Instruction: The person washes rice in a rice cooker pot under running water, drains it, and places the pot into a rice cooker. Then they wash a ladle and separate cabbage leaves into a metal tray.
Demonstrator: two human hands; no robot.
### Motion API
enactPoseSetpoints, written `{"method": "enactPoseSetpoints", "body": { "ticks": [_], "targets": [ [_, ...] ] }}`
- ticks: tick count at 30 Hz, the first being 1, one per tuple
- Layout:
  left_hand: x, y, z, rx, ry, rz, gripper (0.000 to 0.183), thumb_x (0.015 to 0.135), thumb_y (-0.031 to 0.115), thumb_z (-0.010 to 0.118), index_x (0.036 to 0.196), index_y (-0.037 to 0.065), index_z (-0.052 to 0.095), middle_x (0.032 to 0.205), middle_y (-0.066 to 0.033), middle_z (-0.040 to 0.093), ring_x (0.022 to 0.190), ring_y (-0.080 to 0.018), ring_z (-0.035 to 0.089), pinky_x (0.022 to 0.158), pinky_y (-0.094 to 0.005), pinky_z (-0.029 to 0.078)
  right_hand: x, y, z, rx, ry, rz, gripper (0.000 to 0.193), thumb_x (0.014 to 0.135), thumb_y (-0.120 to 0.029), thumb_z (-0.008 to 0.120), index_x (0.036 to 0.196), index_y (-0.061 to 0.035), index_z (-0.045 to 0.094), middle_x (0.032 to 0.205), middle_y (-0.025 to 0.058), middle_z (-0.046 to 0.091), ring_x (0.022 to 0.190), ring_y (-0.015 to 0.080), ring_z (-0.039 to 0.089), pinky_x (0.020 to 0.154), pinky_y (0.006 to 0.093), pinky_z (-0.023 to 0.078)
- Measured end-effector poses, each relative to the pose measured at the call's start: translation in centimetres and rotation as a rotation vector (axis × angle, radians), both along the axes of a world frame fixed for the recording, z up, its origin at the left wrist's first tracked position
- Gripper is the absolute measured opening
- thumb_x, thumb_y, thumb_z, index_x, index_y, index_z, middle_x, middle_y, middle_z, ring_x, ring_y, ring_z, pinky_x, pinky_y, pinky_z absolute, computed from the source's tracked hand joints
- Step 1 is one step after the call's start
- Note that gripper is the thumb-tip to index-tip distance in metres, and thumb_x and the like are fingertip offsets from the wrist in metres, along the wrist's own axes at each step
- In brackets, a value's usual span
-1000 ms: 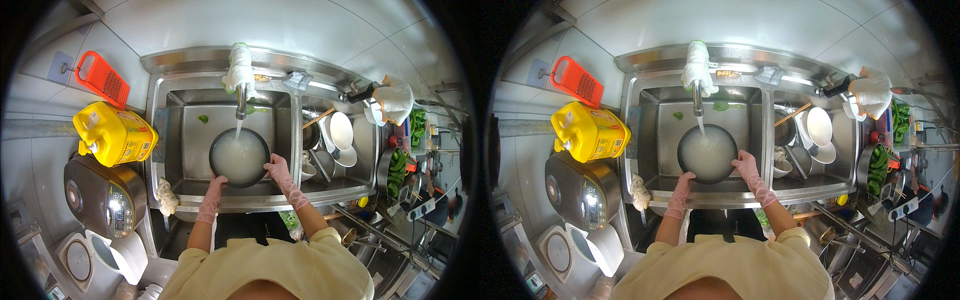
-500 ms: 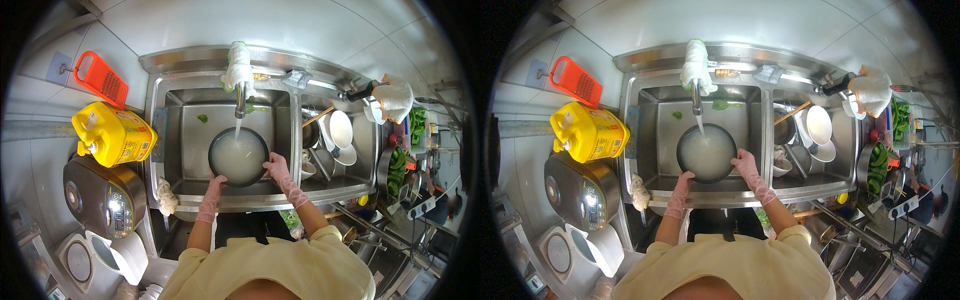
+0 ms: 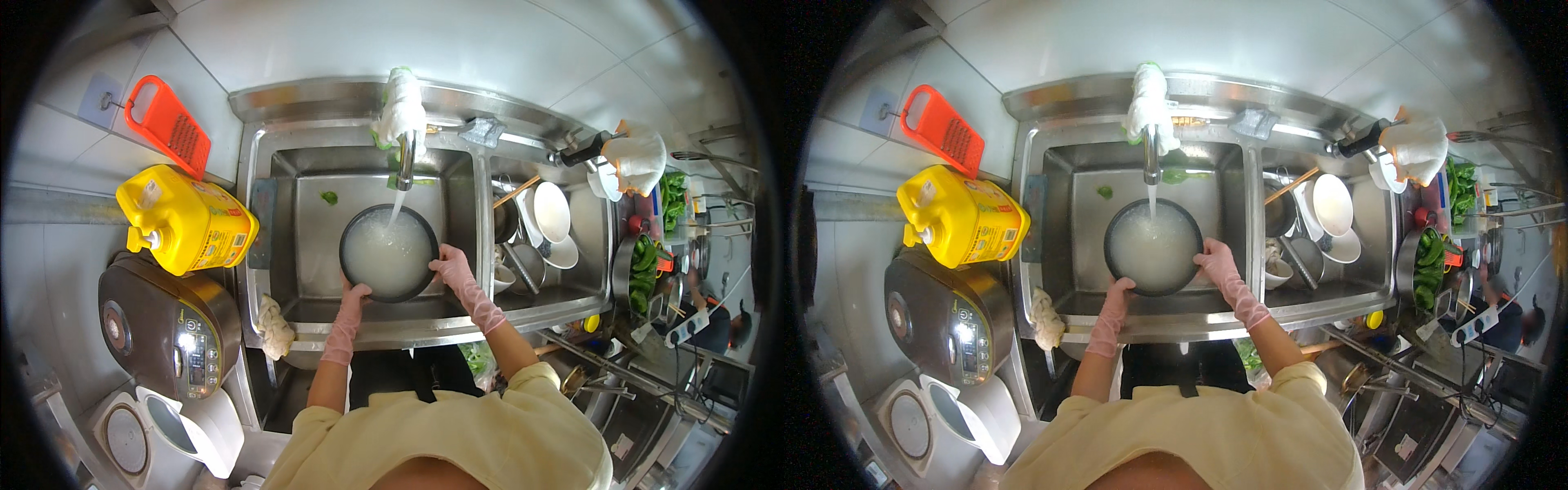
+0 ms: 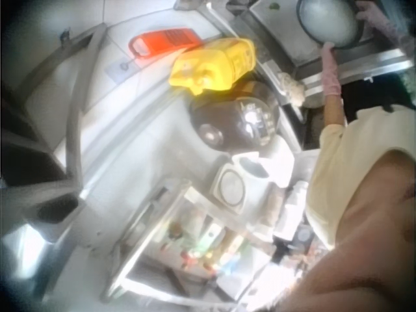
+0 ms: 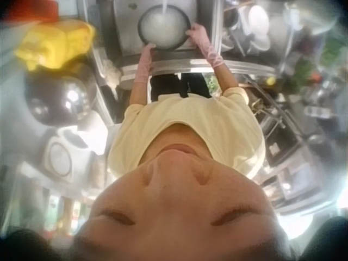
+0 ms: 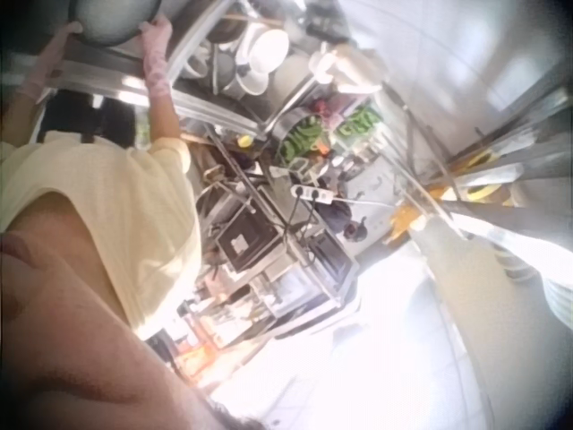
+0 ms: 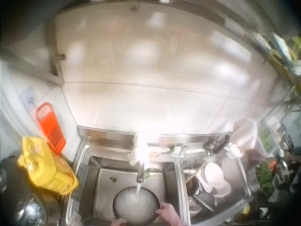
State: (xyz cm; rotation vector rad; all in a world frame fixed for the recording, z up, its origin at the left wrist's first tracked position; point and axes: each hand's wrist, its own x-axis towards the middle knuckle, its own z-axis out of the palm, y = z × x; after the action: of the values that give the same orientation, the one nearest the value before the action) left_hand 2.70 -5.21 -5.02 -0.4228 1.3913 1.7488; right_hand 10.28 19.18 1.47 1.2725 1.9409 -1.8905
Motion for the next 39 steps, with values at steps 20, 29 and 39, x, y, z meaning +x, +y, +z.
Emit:
{"method": "enactPoseSetpoints", "body": {
  "ticks": [20,29,39],
  "targets": [
    [2.6,4.2,-0.4,0.106,0.040,0.272,0.086,0.068,0.017,0.057,0.146,0.026,0.023,0.122,-0.0018,0.047,0.098,-0.0176,0.050,0.066,-0.0286,0.044,-17.8,9.0,2.9,0.737,0.246,0.427,0.040,0.084,-0.036,0.065,0.108,-0.0036,0.064,0.098,0.0172,0.068,0.092,0.0337,0.065,0.081,0.0403,0.049],
    [3.7,4.8,-1.8,0.074,0.028,0.327,0.088,0.066,0.018,0.059,0.146,0.026,0.022,0.126,-0.0029,0.046,0.100,-0.0188,0.050,0.068,-0.0301,0.045,-26.2,10.5,-8.9,0.549,0.520,0.478,0.038,0.085,-0.044,0.059,0.103,-0.0114,0.065,0.096,0.0151,0.067,0.091,0.0331,0.062,0.080,0.0399,0.048],
    [4.4,5.5,-0.9,0.093,0.053,0.387,0.091,0.065,0.015,0.059,0.147,0.025,0.021,0.126,-0.0015,0.046,0.098,-0.0168,0.049,0.066,-0.0283,0.044,-26.7,11.7,-11.1,0.442,0.553,0.514,0.035,0.084,-0.038,0.060,0.110,-0.0139,0.059,0.099,0.0106,0.064,0.094,0.0303,0.062,0.081,0.0392,0.050]
  ]
}}
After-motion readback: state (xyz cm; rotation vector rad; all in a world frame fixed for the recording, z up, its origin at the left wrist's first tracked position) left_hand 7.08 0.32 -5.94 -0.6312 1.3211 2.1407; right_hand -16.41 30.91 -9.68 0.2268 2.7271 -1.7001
